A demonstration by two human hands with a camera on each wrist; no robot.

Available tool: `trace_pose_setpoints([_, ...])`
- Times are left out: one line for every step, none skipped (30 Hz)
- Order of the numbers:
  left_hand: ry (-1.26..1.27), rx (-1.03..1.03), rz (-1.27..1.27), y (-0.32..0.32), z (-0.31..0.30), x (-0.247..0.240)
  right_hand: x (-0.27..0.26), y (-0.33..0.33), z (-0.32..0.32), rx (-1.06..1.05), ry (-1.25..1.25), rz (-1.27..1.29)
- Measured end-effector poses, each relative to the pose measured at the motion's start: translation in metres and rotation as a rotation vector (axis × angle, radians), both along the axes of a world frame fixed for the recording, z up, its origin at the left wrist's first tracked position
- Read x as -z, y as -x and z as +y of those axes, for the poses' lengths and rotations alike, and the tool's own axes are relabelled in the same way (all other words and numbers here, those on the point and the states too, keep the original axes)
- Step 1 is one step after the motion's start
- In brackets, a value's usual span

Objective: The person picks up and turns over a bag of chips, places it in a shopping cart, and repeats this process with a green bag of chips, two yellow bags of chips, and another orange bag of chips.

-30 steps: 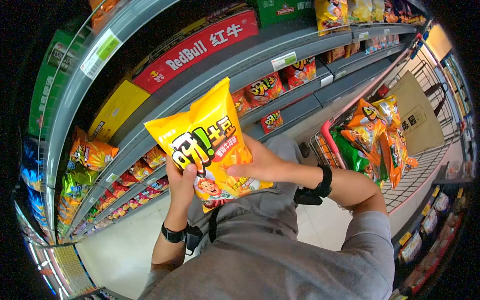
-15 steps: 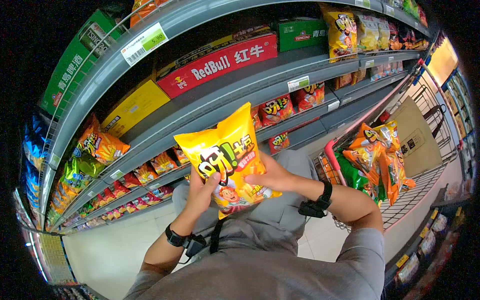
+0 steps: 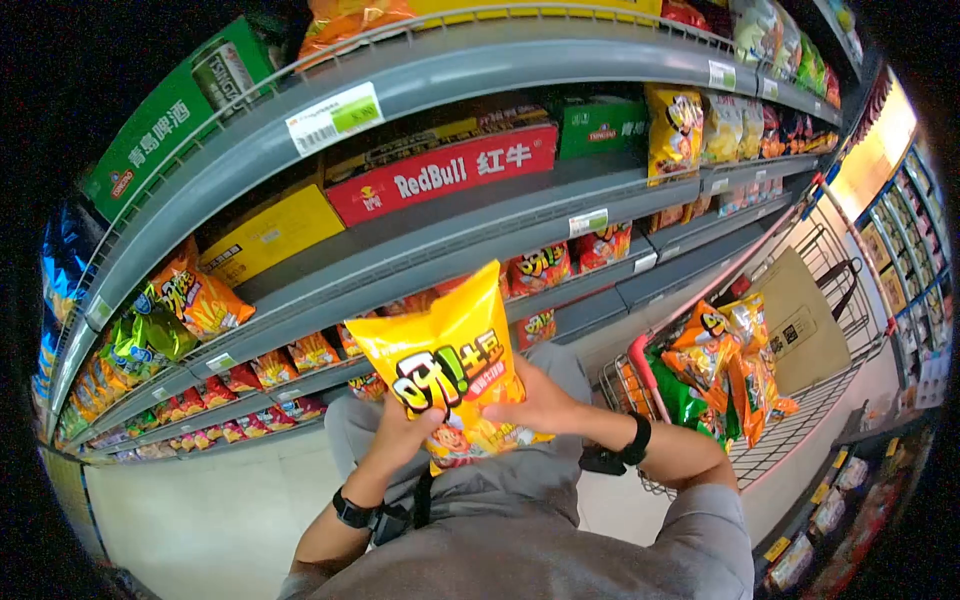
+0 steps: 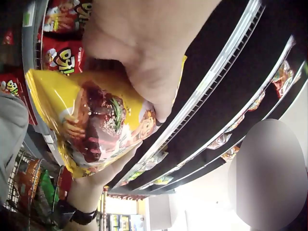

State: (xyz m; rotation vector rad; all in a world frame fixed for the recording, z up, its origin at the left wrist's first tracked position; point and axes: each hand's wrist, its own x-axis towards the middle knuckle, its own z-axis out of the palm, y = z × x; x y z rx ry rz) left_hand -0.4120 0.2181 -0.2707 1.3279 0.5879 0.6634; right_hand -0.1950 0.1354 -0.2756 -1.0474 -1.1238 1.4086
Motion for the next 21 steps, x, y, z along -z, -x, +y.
trace_pose_setpoints([0.024,0.005,-0.013,0.004,0.001,0.002,-0.006,0.004,-0.001,-0.004,0.010,-0.015])
trace_pose_setpoints([0.067,0.015,-0.042,0.009,0.002,0.008,-0.013,0.009,-0.004,-0.007,0.028,-0.028])
trace_pose_setpoints([0.062,0.022,-0.056,0.014,0.002,0.010,-0.020,0.014,-0.006,-0.012,0.048,-0.024])
trace_pose_setpoints([0.057,0.034,-0.072,0.018,0.003,0.012,-0.024,0.020,-0.009,0.016,0.054,-0.052])
trace_pose_setpoints([0.124,0.070,-0.107,0.021,0.003,0.013,-0.026,0.027,-0.015,0.047,0.063,-0.083])
trace_pose_setpoints([0.120,0.090,-0.133,0.024,0.003,0.017,-0.027,0.033,-0.022,0.079,0.074,-0.114])
trace_pose_setpoints([0.143,0.149,-0.146,0.026,0.003,0.022,-0.026,0.038,-0.029,0.108,0.109,-0.154])
trace_pose_setpoints([0.163,0.210,-0.157,0.027,0.004,0.029,-0.029,0.043,-0.034,0.139,0.124,-0.167])
trace_pose_setpoints([0.190,0.287,-0.192,0.027,0.004,0.036,-0.035,0.052,-0.041,0.173,0.139,-0.179])
trace_pose_setpoints([0.151,0.319,-0.194,0.028,0.004,0.042,-0.041,0.059,-0.047,0.209,0.153,-0.190])
trace_pose_setpoints([0.156,0.364,-0.198,0.031,0.003,0.048,-0.045,0.065,-0.053,0.219,0.193,-0.218])
trace_pose_setpoints([0.161,0.412,-0.199,0.034,0.003,0.045,-0.050,0.073,-0.058,0.229,0.222,-0.243])
trace_pose_setpoints([0.139,0.444,-0.210,0.038,0.003,0.040,-0.057,0.079,-0.062,0.240,0.252,-0.266])
trace_pose_setpoints([0.132,0.466,-0.243,0.041,0.005,0.039,-0.063,0.084,-0.064,0.249,0.282,-0.287])
trace_pose_setpoints([0.128,0.481,-0.276,0.042,0.008,0.039,-0.065,0.084,-0.065,0.222,0.312,-0.302])
trace_pose_setpoints([0.123,0.488,-0.303,0.045,0.008,0.037,-0.073,0.092,-0.063,0.254,0.266,-0.299])
trace_pose_setpoints([0.145,0.483,-0.293,0.050,0.009,0.034,-0.080,0.098,-0.060,0.244,0.280,-0.305])
trace_pose_setpoints([0.140,0.489,-0.296,0.054,0.014,0.029,-0.088,0.103,-0.057,0.237,0.295,-0.308])
trace_pose_setpoints([0.145,0.470,-0.308,0.059,0.018,0.024,-0.093,0.110,-0.052,0.252,0.256,-0.326])
trace_pose_setpoints([0.149,0.452,-0.316,0.064,0.022,0.018,-0.098,0.115,-0.047,0.237,0.266,-0.321])
trace_pose_setpoints([0.116,0.473,-0.315,0.070,0.032,0.008,-0.101,0.121,-0.042,0.248,0.290,-0.265])
